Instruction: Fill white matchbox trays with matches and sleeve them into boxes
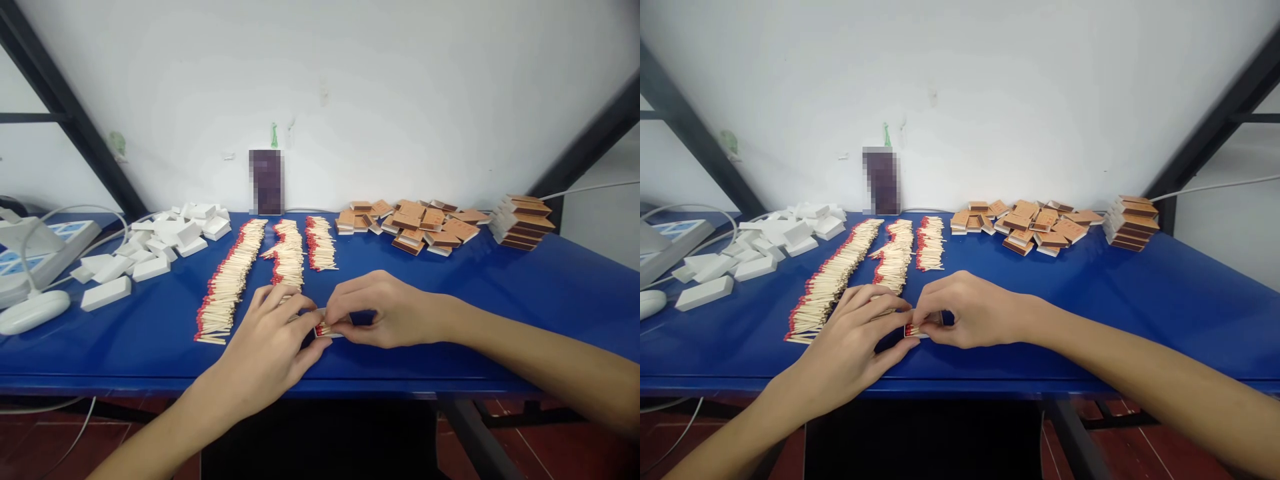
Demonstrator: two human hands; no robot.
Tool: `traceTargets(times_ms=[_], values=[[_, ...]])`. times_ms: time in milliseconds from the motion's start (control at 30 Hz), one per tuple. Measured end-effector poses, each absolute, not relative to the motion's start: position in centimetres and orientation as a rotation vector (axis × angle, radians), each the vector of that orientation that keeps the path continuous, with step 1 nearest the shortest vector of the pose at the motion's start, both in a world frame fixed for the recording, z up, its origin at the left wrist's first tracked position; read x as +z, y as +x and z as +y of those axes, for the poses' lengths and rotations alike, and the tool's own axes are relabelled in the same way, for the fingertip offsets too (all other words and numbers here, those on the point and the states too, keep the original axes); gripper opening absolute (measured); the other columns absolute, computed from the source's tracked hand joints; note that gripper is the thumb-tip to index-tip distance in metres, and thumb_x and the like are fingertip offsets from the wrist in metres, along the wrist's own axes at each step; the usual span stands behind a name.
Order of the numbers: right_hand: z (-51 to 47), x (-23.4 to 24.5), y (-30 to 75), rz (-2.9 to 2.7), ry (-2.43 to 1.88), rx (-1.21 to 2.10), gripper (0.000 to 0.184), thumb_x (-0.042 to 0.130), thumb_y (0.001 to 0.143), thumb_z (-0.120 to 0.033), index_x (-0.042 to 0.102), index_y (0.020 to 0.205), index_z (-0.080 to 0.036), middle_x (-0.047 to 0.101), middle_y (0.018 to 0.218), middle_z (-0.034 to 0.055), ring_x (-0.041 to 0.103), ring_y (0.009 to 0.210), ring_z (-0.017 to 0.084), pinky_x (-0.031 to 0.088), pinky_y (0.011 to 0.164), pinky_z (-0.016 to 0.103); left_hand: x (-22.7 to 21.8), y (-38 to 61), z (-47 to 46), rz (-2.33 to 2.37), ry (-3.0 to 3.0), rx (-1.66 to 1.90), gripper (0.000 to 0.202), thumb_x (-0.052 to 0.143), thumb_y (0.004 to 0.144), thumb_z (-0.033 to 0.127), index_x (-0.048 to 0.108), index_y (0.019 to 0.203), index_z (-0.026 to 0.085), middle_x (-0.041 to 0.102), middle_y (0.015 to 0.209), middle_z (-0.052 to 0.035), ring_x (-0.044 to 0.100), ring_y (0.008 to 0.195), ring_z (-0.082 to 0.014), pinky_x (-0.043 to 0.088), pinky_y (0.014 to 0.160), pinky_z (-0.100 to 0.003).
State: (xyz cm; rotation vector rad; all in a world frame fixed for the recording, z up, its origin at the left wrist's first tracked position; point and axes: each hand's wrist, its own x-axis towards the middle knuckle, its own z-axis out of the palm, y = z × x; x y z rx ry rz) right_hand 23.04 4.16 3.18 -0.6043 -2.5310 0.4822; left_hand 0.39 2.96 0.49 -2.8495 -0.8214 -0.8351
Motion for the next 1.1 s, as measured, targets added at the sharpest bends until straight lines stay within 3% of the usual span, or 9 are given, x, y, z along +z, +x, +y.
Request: traceTargets(times_ms=[167,333,533,700,933,1100], values=[[4.4,3.0,23.2,-2.508,-0.594,0.337,0.011,0.061,0.087,-0.014,0.072,0.090,-0.016,0.070,0.082,0.0048,0.062,0.075,0.013,0.050,0.068,0.025,0.5,0.4,2.9,-0.821,-2.841,-0.832,0.016,0.061,0.096,0.028,0.071,0.104,0.017,0.069,0.103,-0.0052,0.055,0.104,-0.0259,0.042,0.090,-0.043],[5.0,2.8,23.7,-2.457,-0.685,0.290,0.016,0.060,0.087,-0.016,0.068,0.100,-0.015,0.064,0.077,0.0009,0.056,0.067,0.011,0.045,0.062,0.022,0.6,0.4,2.9,-0.833,-2.861,-0.815,0.016,0.062,0.095,0.028,0.068,0.107,0.019,0.069,0.101,-0.0041,0.056,0.102,-0.0246,0.041,0.090,-0.042],[5.5,2.5,24.0,-2.540,-0.764,0.329,0.008,0.058,0.086,-0.020,0.065,0.090,-0.016,0.056,0.070,-0.0023,0.049,0.059,0.009,0.039,0.057,0.021,0.6,0.4,2.9,-0.836,-2.896,-0.802,0.018,0.063,0.095,0.025,0.064,0.113,0.020,0.068,0.105,-0.0032,0.055,0.103,-0.0241,0.038,0.093,-0.041],[6.3,1.8,23.9,-2.372,-0.922,0.180,0.013,0.053,0.088,-0.017,0.064,0.081,-0.017,0.056,0.062,-0.0028,0.047,0.054,0.009,0.036,0.056,0.022,0.7,0.4,2.9,-0.826,-2.908,-0.788,0.015,0.057,0.098,0.026,0.066,0.107,0.018,0.067,0.104,-0.0050,0.056,0.102,-0.0241,0.039,0.092,-0.042],[8.2,0.8,24.7,-2.232,-1.198,0.119,0.014,0.056,0.086,-0.018,0.069,0.092,-0.015,0.056,0.059,-0.0035,0.048,0.052,0.010,0.034,0.056,0.023,0.9,0.4,2.8,-0.846,-2.914,-0.724,0.023,0.048,0.103,0.027,0.066,0.113,0.017,0.068,0.102,-0.0070,0.058,0.099,-0.0243,0.040,0.095,-0.046],[8.3,0.9,24.7,-2.260,-1.333,0.144,0.019,0.057,0.086,-0.019,0.070,0.100,-0.016,0.060,0.064,-0.0024,0.049,0.055,0.011,0.032,0.057,0.024,0.8,0.4,2.9,-0.816,-2.900,-0.774,0.019,0.054,0.100,0.026,0.065,0.112,0.018,0.068,0.103,-0.0069,0.058,0.098,-0.0244,0.041,0.091,-0.044]])
